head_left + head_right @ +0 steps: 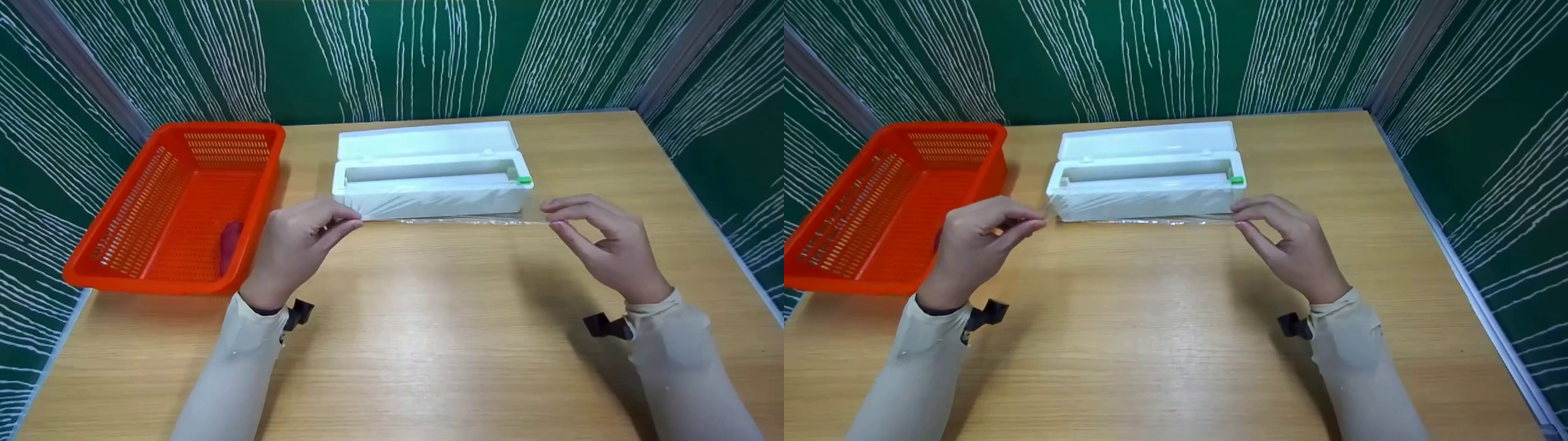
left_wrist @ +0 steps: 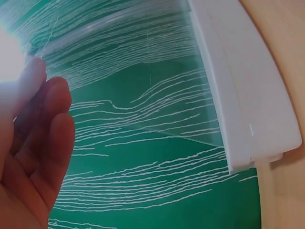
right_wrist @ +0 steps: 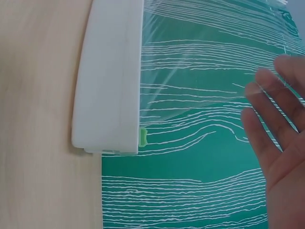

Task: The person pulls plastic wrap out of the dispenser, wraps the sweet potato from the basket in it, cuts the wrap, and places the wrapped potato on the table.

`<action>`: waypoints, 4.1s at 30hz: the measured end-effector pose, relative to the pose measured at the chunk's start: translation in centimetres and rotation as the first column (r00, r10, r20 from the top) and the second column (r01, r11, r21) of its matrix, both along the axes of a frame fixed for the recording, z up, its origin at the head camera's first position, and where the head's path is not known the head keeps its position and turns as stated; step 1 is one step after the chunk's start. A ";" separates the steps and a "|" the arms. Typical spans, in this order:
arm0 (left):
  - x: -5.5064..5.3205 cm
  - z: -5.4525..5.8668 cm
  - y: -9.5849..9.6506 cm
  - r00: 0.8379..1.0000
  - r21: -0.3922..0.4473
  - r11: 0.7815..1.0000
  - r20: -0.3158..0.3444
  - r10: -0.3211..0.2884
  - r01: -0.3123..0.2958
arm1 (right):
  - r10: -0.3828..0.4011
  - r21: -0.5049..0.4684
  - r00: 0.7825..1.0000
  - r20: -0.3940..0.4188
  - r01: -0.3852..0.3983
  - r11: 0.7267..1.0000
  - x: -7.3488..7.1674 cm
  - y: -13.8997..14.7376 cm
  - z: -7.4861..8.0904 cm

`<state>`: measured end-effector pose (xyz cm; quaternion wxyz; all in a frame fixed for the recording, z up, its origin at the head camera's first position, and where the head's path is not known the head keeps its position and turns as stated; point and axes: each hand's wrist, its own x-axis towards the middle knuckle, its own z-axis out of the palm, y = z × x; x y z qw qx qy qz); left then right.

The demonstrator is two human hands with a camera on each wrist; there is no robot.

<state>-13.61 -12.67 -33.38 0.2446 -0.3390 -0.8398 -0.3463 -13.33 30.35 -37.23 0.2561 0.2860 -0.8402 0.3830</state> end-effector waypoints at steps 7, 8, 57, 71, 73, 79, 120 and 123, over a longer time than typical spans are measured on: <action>0.1 -0.4 -0.4 0.999 0.004 0.999 0.020 -0.048 0.048 | 0.018 0.000 1.000 0.013 -0.018 1.000 0.3 -0.1 -0.1; 0.1 -0.4 -0.4 0.999 0.014 0.999 0.019 -0.038 0.038 | 0.015 -0.003 1.000 0.014 -0.015 1.000 0.3 -0.2 0.0; -6.5 5.2 2.4 0.960 0.517 0.833 0.274 0.058 -0.198 | -0.085 -0.323 0.971 0.224 0.156 0.933 -6.7 -3.4 9.1; -6.5 6.3 2.5 0.970 0.502 0.839 0.216 0.110 -0.207 | -0.080 -0.346 0.977 0.199 0.146 0.927 -6.8 -3.2 10.0; -6.5 6.5 2.5 0.972 0.498 0.842 0.202 0.118 -0.206 | -0.075 -0.354 0.980 0.186 0.138 0.925 -6.8 -3.3 10.1; -6.2 6.7 2.4 0.978 0.498 0.847 0.175 0.115 -0.189 | -0.051 -0.379 0.990 0.134 0.099 0.920 -6.5 -3.4 10.1; 1.7 2.6 -2.2 0.767 -0.043 0.887 0.524 -0.371 0.459 | 0.313 0.086 0.938 0.151 -0.328 0.941 2.6 1.0 3.0; 1.8 2.2 -1.9 0.741 -0.108 0.882 0.594 -0.312 0.458 | 0.310 0.118 0.917 0.251 -0.346 0.931 2.9 1.1 2.5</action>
